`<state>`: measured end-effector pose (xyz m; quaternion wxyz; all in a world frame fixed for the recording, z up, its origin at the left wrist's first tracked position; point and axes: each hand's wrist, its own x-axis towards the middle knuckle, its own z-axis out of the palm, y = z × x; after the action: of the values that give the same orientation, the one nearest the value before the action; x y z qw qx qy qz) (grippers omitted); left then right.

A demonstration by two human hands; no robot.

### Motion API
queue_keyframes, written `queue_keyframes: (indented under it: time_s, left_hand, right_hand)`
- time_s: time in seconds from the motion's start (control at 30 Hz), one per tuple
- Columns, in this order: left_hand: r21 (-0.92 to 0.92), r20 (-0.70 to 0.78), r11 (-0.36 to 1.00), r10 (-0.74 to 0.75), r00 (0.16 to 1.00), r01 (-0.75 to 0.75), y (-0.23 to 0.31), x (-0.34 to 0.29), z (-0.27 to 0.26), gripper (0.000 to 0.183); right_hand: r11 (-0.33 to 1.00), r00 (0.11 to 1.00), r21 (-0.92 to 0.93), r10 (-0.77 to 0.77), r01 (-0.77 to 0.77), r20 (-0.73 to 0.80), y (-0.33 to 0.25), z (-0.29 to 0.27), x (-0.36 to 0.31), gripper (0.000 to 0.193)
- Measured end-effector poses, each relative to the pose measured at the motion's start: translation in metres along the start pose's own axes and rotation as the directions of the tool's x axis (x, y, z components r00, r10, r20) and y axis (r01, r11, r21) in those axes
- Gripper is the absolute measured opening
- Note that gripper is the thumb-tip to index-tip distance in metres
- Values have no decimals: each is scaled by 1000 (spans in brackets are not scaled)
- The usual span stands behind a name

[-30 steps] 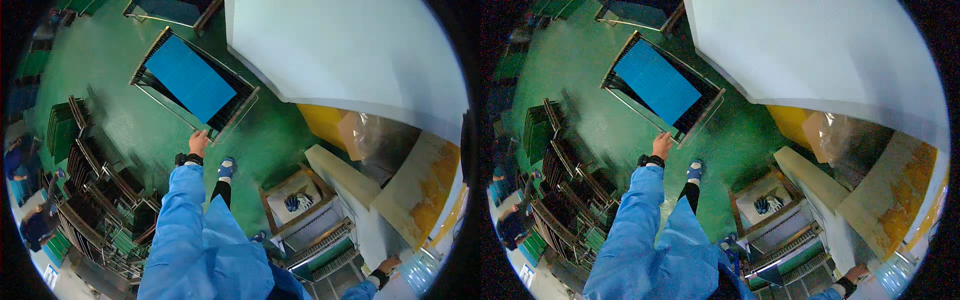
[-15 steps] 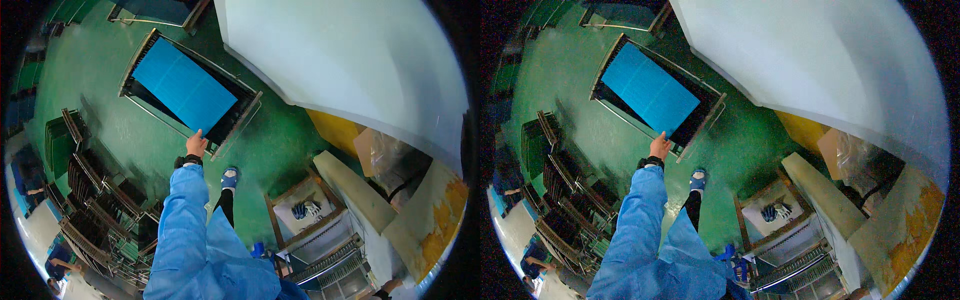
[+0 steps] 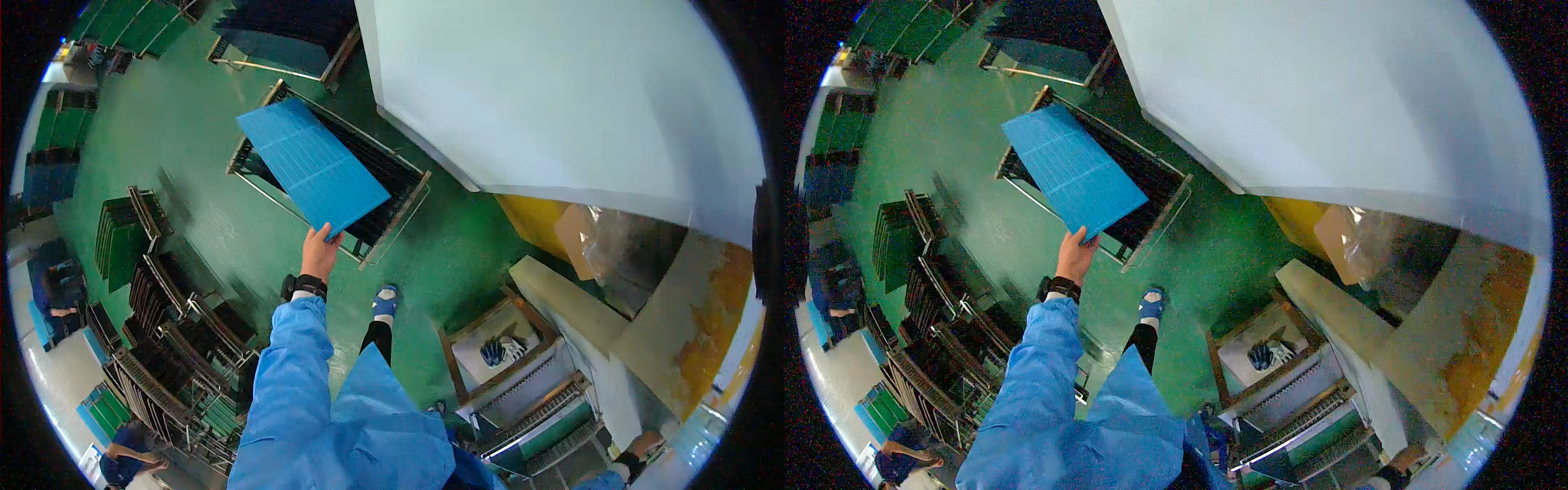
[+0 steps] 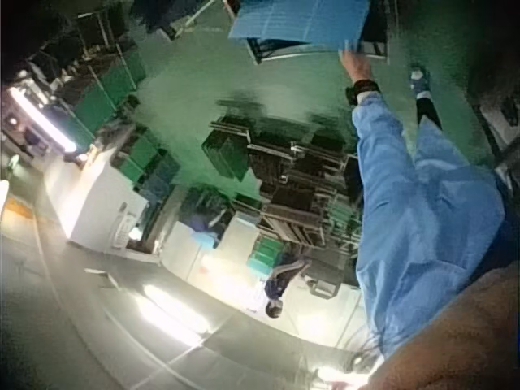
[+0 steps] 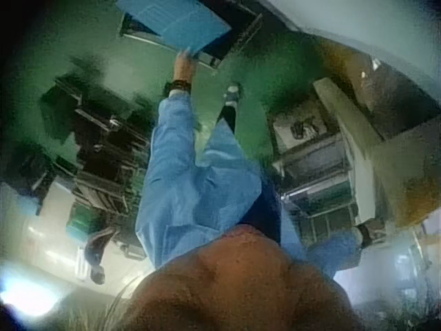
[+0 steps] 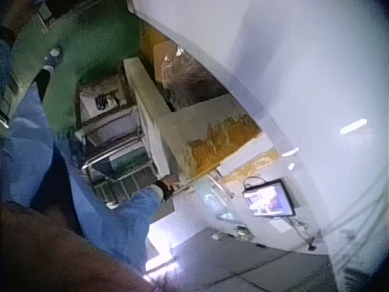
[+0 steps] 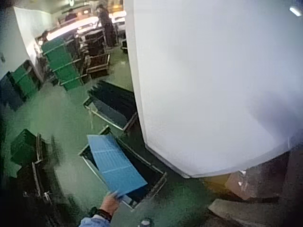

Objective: Placing various panels and components into a processing machine on a fabrication floor.

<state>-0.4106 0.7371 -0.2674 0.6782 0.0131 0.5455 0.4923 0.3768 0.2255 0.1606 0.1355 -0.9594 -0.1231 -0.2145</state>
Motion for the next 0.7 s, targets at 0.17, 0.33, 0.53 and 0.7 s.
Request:
queue_keyframes:
  time_s: [0.17, 0.33, 0.53, 0.7]
  left_hand:
    - [-23, 193, 1000, 6, 981, -2, 30, -91, -5, 25]
    - [211, 154, 972, -135, 979, 101, 33, -228, -4, 31]
    - [179, 336, 981, -130, 933, 72, 21, -380, -35, 35]
    - [201, 443, 979, -61, 895, -32, -10, -495, -61, 33]
  right_hand:
    - [990, 1000, 138, -10, 11, -9, 6, 23, 7, 39]
    - [912, 998, 408, -32, 48, -44, -7, 47, 18, 40]
    - [916, 977, 350, -152, 196, -149, -140, -2, -40, 40]
    - [605, 933, 715, -293, 351, -210, -135, -45, -77, 35]
